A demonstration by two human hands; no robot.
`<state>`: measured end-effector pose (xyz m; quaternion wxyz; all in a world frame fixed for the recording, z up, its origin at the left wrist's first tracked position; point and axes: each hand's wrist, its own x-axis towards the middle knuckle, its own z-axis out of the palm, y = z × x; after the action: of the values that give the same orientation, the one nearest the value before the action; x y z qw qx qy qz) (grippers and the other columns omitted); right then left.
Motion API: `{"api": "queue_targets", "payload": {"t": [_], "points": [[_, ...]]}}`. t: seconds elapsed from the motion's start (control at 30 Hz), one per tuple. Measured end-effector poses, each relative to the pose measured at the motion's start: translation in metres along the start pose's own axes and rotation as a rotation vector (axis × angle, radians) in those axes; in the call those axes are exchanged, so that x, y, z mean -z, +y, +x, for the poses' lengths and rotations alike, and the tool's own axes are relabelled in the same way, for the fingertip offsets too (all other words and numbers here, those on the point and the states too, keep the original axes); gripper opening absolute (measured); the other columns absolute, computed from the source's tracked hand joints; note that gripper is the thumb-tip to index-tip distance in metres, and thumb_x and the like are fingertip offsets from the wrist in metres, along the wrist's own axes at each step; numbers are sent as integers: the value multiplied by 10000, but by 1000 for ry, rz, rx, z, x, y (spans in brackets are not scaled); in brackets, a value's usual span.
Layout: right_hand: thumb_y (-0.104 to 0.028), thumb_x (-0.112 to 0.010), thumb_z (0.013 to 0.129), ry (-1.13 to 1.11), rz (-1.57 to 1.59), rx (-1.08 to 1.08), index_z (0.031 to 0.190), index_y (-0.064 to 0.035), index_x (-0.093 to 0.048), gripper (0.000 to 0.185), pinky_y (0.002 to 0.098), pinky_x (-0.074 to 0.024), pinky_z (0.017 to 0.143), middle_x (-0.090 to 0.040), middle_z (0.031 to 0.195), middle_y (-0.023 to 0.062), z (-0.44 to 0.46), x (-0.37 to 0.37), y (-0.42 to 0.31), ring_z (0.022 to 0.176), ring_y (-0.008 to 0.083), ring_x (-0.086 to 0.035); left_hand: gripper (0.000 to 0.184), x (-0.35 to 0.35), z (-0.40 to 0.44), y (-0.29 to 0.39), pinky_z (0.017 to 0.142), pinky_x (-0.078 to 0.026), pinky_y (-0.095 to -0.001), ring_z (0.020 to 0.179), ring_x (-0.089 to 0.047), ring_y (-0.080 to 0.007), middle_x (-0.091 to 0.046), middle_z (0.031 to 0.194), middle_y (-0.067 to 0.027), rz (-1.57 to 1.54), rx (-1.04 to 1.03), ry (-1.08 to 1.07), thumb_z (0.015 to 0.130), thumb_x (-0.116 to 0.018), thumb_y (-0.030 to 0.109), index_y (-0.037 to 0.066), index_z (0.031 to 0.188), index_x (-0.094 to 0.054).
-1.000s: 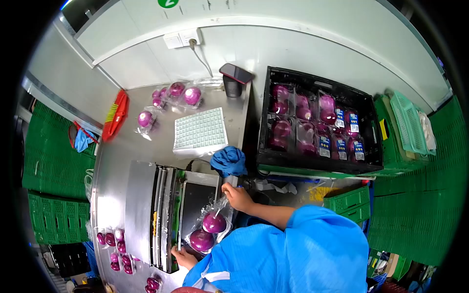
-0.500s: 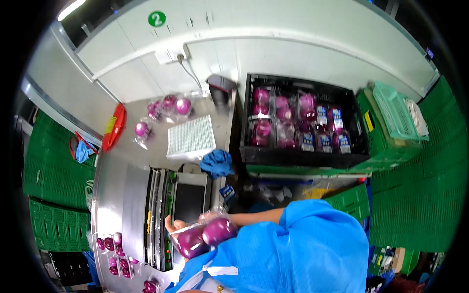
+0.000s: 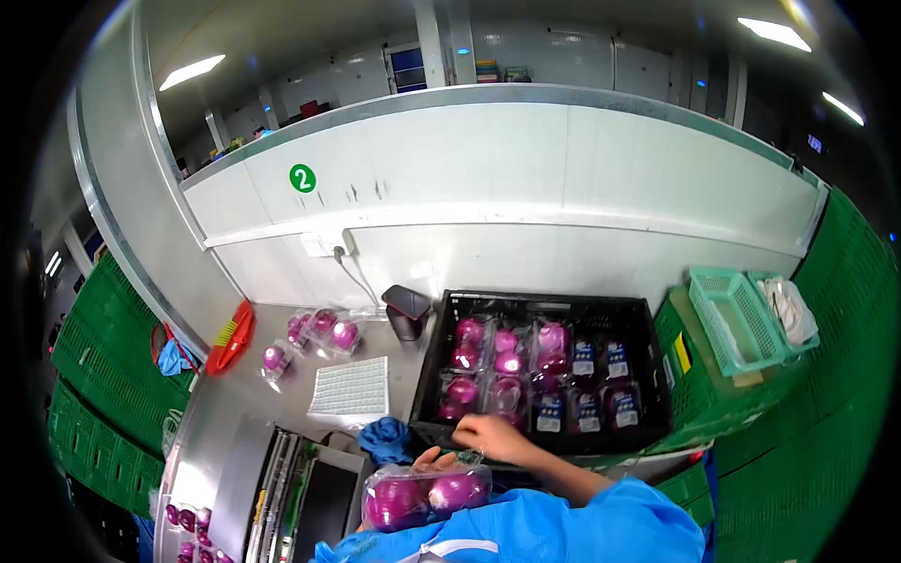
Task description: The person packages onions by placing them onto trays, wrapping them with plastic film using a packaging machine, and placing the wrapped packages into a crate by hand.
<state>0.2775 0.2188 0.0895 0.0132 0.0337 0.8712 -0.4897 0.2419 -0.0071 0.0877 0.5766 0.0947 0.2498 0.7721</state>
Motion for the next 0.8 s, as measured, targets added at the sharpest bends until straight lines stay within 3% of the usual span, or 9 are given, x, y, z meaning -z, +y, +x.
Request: {"api": "queue_targets", "payload": {"t": [0.1,0.23,0.3,0.47,0.53,0.6,0.63,0.7,0.8], "points": [[-305,-620,936,-26,335,156,1264,-4,-547,451,343,-498,880,-668,1139,139,-36,78,-43,988,224,-664,676,-21,49,-16,1140,-268,-515,1362,-360,-376,-360,1476,-220,-21,153,30,939,-550,473,143,1481,-319],[-457,-563,947,-236,-28,195,1396,-18,-413,645,385,-459,981,-572,1269,222,-45,99,-64,1177,285,-577,634,-48,109,-33,1137,-276,-513,1353,-377,-362,-386,1464,-209,-27,317,63,950,-541,457,143,1466,-350],[-552,-488,960,-383,401,-155,1398,-44,-442,672,375,-439,1002,-561,1320,158,-29,109,-8,1167,234,-567,613,-61,132,-41,1136,-280,-512,1348,-385,-356,-399,1458,-203,-24,401,98,956,-537,449,143,1458,-365],[-575,-439,974,97,874,-652,1361,-82,-512,631,384,-466,991,-566,1303,133,-61,129,52,1169,234,-559,563,-59,168,-34,1132,-290,-509,1337,-406,-339,-431,1444,-189,99,569,271,969,-526,428,143,1439,-403],[-590,-455,961,339,1066,-766,1339,-93,-526,628,433,-473,998,-570,1288,148,-74,130,89,1167,267,-567,422,-11,183,-33,1022,-427,-413,1159,-551,-250,-546,1303,-115,346,509,182,934,-583,181,100,1335,-480],[-599,-462,953,526,1279,-753,1335,-95,-519,635,497,-508,951,-577,1272,147,-86,135,119,1153,305,-581,399,-11,206,-17,960,-459,-329,1113,-575,-198,-602,1188,-78,864,104,108,896,-583,36,68,1289,-527],[-600,-463,951,589,1399,-710,1334,-94,-514,637,526,-526,919,-579,1266,146,-92,143,122,1140,324,-590,387,6,217,-13,967,-442,-308,1150,-553,-166,-592,1228,-88,1039,-10,123,893,-570,11,60,1275,-537],[-536,-438,986,515,1626,-611,1315,-94,-528,558,504,-540,902,-594,1267,140,-101,143,178,1104,313,-621,353,13,232,7,1004,-434,-359,1193,-556,-252,-586,1251,-118,1398,-74,125,892,-605,87,49,1240,-556],[-498,-433,1001,492,1557,-684,1310,-77,-524,530,481,-541,911,-623,1223,150,-95,153,169,1086,291,-635,443,12,256,6,1056,-390,-424,1258,-492,-324,-548,1299,-151,1953,-300,-195,860,-661,162,56,1274,-542]]}}
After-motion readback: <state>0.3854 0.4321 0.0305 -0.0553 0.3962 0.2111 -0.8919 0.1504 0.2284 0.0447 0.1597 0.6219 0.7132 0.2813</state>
